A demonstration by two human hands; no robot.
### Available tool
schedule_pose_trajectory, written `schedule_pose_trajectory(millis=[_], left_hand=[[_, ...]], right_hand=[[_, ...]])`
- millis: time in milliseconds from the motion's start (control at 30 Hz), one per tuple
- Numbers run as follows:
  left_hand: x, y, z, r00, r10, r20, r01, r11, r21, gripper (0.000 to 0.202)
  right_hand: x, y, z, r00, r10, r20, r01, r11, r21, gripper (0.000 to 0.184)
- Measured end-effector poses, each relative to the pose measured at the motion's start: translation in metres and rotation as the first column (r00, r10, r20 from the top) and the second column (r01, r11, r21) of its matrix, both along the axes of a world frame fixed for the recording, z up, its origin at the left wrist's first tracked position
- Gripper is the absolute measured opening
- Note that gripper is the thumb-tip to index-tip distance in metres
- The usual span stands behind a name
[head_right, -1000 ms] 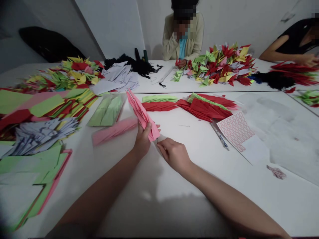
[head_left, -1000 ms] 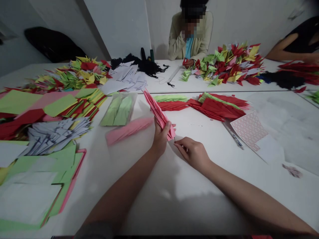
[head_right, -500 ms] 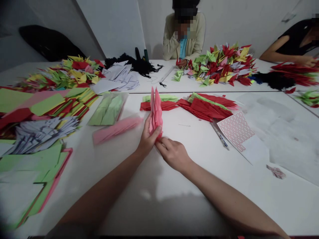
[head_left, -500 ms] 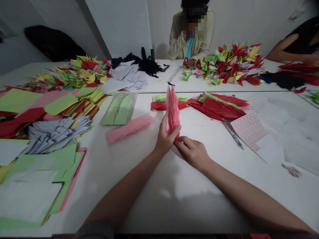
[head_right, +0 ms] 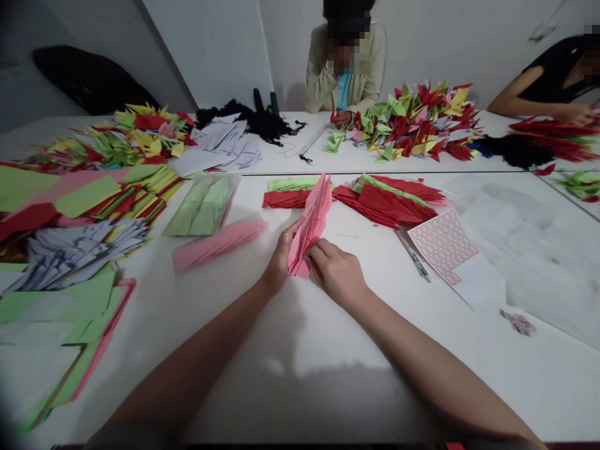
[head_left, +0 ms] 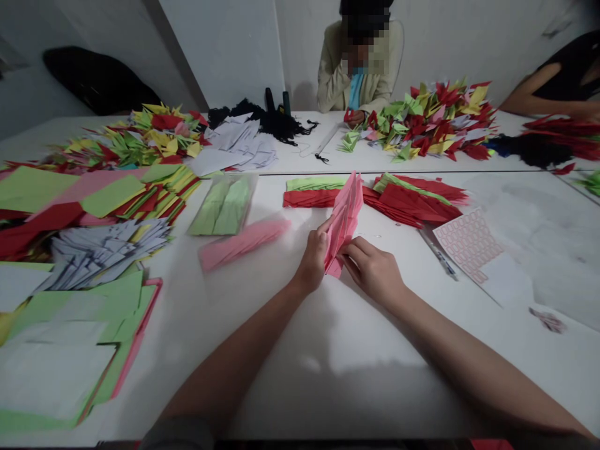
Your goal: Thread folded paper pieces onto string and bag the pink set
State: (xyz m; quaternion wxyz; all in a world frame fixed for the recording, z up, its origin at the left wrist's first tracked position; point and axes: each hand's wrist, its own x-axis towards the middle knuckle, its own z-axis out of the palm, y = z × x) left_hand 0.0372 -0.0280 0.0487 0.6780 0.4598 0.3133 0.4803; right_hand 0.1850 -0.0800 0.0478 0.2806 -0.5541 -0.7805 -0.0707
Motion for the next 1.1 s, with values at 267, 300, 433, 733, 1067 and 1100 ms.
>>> schedule_pose_trajectory(millis=[267,300,433,733,1067,1100], left_hand=[[-0.010,0.007,-0.003,0.937,-0.312,-0.155,0.328,0.940,0.092,0.082],[-0.011,0.007,-0.002,0.920,-0.354,-0.168,0.371,0.925,0.086,0.097],[-0.015,0.006,-0.004,0.884,-0.361,-0.296,0.419,0.894,0.161,0.115],[-0.011,0.009,-0.007,0.866,-0.349,-0.357,0.418,0.898,0.135,0.090],[-0.019,0.011,-0.010,0.810,-0.508,-0.291,0.525,0.851,-0.022,0.077],[-0.020,0.012,-0.010,0.794,-0.540,-0.279,0.552,0.833,-0.041,0.074]], right_hand=[[0.007,0.002,0.004,1.000,0.006,-0.002,-0.006,1.000,-0.012,0.023],[0.007,0.003,0.004,1.000,0.002,-0.004,-0.002,1.000,-0.019,0.022],[0.010,0.004,0.006,1.000,0.004,-0.006,-0.004,0.999,-0.039,0.021],[0.020,0.005,0.017,0.994,-0.093,-0.051,0.094,0.996,0.003,0.019],[0.066,0.021,0.043,0.962,-0.086,-0.259,0.137,0.973,0.185,0.031],[0.073,0.021,0.046,0.972,-0.061,-0.228,0.097,0.983,0.152,0.033]])
